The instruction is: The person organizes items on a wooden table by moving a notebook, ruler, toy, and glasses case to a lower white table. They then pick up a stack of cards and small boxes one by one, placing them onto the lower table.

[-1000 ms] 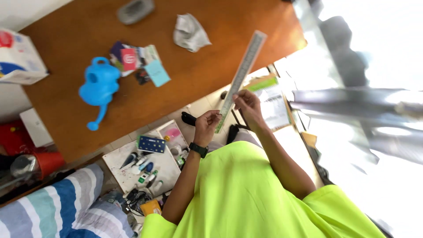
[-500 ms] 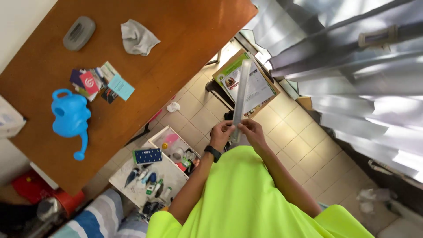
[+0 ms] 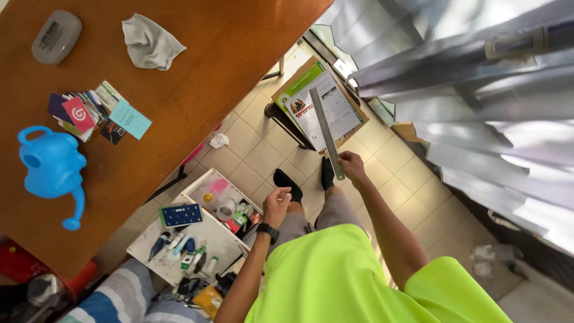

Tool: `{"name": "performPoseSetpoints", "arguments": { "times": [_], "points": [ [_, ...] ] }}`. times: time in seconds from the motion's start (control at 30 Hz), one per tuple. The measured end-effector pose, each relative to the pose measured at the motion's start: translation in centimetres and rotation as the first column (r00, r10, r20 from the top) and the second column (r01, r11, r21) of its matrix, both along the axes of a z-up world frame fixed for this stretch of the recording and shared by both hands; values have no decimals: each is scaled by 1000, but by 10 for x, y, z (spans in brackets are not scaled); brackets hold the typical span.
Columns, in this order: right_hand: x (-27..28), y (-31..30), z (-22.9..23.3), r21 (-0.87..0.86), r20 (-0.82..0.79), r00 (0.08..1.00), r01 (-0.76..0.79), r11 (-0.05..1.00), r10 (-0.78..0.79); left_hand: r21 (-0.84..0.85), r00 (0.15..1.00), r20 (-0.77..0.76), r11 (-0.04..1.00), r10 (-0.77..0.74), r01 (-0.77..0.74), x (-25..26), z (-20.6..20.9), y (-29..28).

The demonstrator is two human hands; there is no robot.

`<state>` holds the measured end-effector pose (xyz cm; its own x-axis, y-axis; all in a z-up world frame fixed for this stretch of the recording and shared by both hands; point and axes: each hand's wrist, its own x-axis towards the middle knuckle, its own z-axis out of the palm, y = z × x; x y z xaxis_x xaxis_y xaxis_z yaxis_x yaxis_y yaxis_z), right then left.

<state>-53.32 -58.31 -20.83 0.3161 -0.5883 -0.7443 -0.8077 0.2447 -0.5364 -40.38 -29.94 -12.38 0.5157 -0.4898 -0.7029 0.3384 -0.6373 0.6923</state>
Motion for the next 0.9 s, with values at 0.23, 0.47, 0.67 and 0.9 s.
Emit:
{"name": "performPoseSetpoints", "arguments": {
  "times": [0.23,0.47,0.67,0.9],
  "points": [
    [19,-72,-114,-43,-39,996,-77,996,76,159,973,15,960,231,-230,-38,2,-24],
    [35,-119,-145,-72,-128,963,-249,966,238,201,952,0,933,306,-300,-93,-14,-82],
    [46,-136,-121,-23,-109,977,-187,982,184,227,956,35,929,292,-292,-116,-11,-118],
    [38,-141,-123,84,-87,987,-127,988,134,311,954,55,903,293,-295,-127,-19,-123]
  ]
}}
